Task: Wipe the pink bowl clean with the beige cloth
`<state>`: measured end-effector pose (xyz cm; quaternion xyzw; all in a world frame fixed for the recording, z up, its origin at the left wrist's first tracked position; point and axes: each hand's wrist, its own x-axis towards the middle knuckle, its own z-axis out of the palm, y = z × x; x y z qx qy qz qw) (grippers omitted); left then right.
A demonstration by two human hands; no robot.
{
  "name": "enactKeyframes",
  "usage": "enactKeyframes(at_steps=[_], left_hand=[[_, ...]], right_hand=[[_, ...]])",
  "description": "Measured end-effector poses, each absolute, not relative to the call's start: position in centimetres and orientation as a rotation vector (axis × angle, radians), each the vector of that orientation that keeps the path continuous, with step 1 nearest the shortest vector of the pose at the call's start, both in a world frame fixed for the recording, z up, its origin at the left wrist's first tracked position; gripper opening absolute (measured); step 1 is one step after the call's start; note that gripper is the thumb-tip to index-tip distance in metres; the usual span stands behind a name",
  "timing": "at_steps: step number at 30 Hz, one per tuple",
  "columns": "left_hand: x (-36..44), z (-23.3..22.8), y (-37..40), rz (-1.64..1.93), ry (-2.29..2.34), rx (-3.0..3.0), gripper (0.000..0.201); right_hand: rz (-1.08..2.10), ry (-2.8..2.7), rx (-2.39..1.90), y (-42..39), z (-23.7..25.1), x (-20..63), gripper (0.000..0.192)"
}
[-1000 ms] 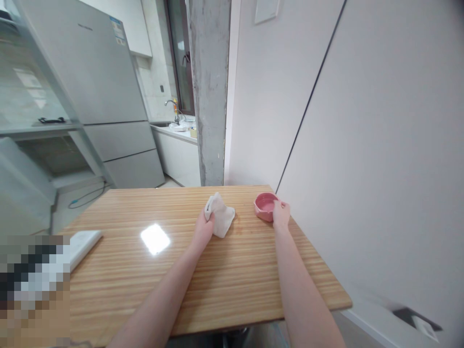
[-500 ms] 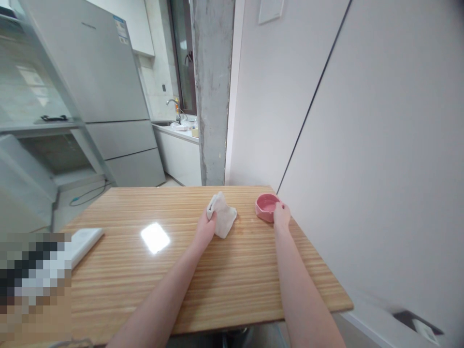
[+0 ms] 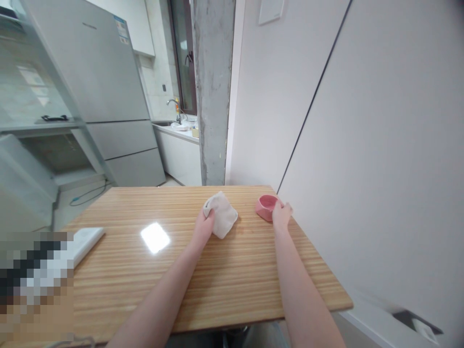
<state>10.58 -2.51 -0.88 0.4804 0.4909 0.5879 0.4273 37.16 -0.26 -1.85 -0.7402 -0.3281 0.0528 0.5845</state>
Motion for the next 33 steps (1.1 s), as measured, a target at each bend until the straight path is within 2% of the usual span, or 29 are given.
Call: enactKeyframes(at_steps=[3,6,9,14,16,18,21,24,29,33], left_hand=[[10.5,-0.5,-2.7,1.504,1.2,1.11,0.03],[10.5,0.1,-3.1,1.506,1.127,1.003,0.031],[10.5,0.7,-3.4,1.477,1.028,0.858,0.035],[10.0,1.1,-3.2,1.471,1.036,0.794,0.035],[9.8,0.9,-3.0,1.48,1.098,0.898,0.035],[9.8,0.6,-2.9,1.532,1.194,1.044,0.042],[10.2,0.4,-3.1,1.641,1.31,1.249,0.052],[10.9,0.4,-3.7,1.52,1.122,1.371,0.035],[11.9,0.8,-4.4,1.343,0.897,1.34,0.038],[11.6,1.2,-4.4,1.353,0.93,1.355,0.029]], right_hand=[[-0.143,-0.844,-1.533,-1.8,0.1,34.5,0.051],[-0.011,-1.17,-1.285,-3.1,1.2,30.5,0.04],[0.397,-1.277,-1.109,-3.6,1.1,26.8,0.038],[1.432,-1.086,-1.041,-3.3,-0.1,24.1,0.037],[1.617,-0.996,-0.969,-3.1,-0.3,24.2,0.034],[1.578,-0.905,-0.956,-2.8,-0.2,24.6,0.032],[1.348,-0.78,-0.993,-2.6,0.1,25.0,0.035],[1.131,-0.876,-0.99,-2.8,0.2,24.8,0.035],[1.264,-1.136,-0.908,-3.2,0.2,24.1,0.036],[1.13,-1.274,-0.932,-3.5,0.4,24.1,0.03]])
